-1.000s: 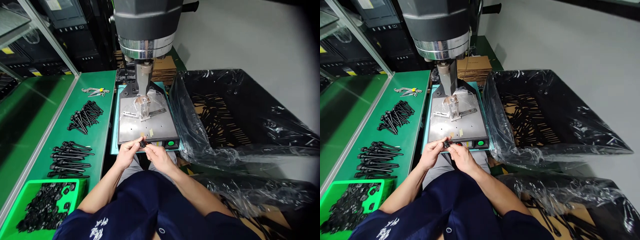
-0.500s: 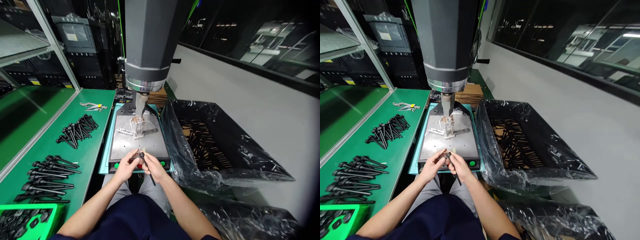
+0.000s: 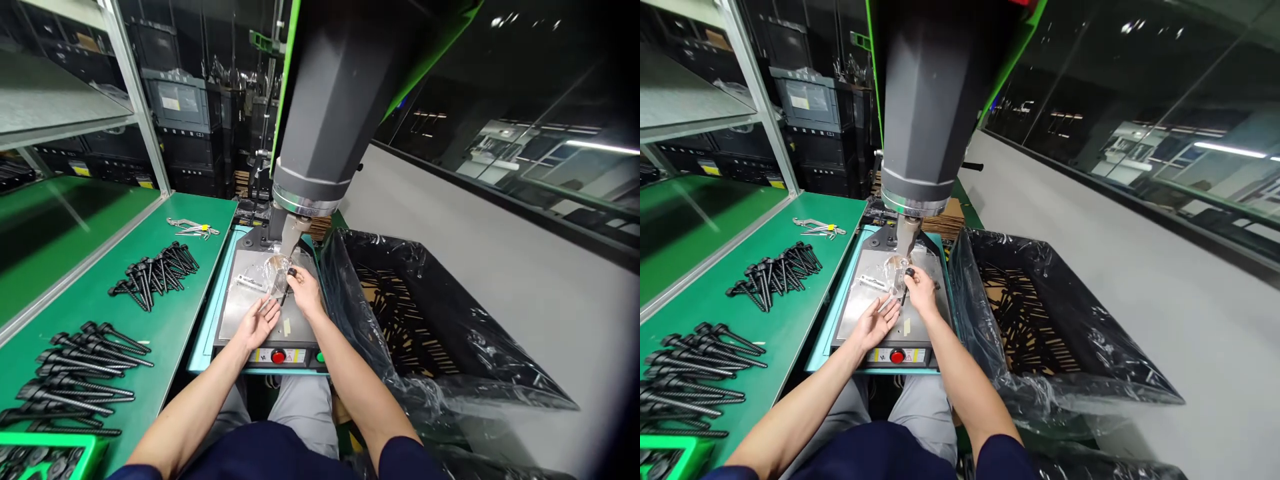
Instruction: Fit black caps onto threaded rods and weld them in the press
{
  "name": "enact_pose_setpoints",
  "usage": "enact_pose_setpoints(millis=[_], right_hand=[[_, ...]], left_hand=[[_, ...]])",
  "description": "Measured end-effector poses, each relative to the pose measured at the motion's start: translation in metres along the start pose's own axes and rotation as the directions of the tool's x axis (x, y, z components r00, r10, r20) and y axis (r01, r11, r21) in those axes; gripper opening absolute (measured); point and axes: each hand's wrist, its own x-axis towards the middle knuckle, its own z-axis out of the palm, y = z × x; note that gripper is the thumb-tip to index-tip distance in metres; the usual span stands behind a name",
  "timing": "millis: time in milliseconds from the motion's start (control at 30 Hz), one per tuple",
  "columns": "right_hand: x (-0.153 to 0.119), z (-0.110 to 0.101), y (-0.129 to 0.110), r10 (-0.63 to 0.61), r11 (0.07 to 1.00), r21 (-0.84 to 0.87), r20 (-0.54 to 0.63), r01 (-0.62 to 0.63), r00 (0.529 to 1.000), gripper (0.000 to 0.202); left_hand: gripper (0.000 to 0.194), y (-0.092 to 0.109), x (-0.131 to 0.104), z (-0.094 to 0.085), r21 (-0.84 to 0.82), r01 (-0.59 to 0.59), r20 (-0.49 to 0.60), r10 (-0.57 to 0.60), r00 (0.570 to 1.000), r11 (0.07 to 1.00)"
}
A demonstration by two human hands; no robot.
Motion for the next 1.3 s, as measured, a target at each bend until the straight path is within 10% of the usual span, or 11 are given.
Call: enact_pose_setpoints(millis=[267, 533, 733, 933, 1100, 1300], right_hand=[[0.012, 0.004, -0.004, -0.209, 0.944, -0.272, -0.056, 0.187, 0.976, 0.034], [0.044, 0.018, -0.007, -0.121, 0.956, -0.283, -0.133, 0.08, 0.984, 0.028], [0.05, 0.006, -0.01, -0.031, 0.981, -0.186, 0.115, 0.052, 0.993, 0.024], [0.054, 0.001, -0.007, -0.119, 0.949, -0.28, 0.107, 0.145, 0.987, 0.02], [0.053, 0.001, -0.004, 0.124, 0.989, 0.063, 0.13, -0.133, 0.984, 0.03], [0.08, -0.002, 0.001, 0.513, 0.771, 0.427, 0.022, -0.472, 0.858, 0.034]], left_hand=[[0.016, 0.015, -0.011, 0.012, -0.014, -0.226, 0.007, 0.226, 0.974, 0.974], [0.019, 0.037, -0.025, 0.034, 0.062, -0.334, 0.107, 0.326, 0.939, 0.941], [0.018, 0.042, -0.029, 0.036, 0.077, -0.334, 0.087, 0.327, 0.941, 0.94], [0.019, 0.041, -0.028, 0.034, 0.086, -0.329, 0.075, 0.324, 0.943, 0.94], [0.019, 0.039, -0.029, 0.034, 0.126, -0.339, 0.068, 0.332, 0.941, 0.933], [0.029, 0.037, -0.028, 0.029, 0.318, -0.372, 0.082, 0.366, 0.927, 0.872]])
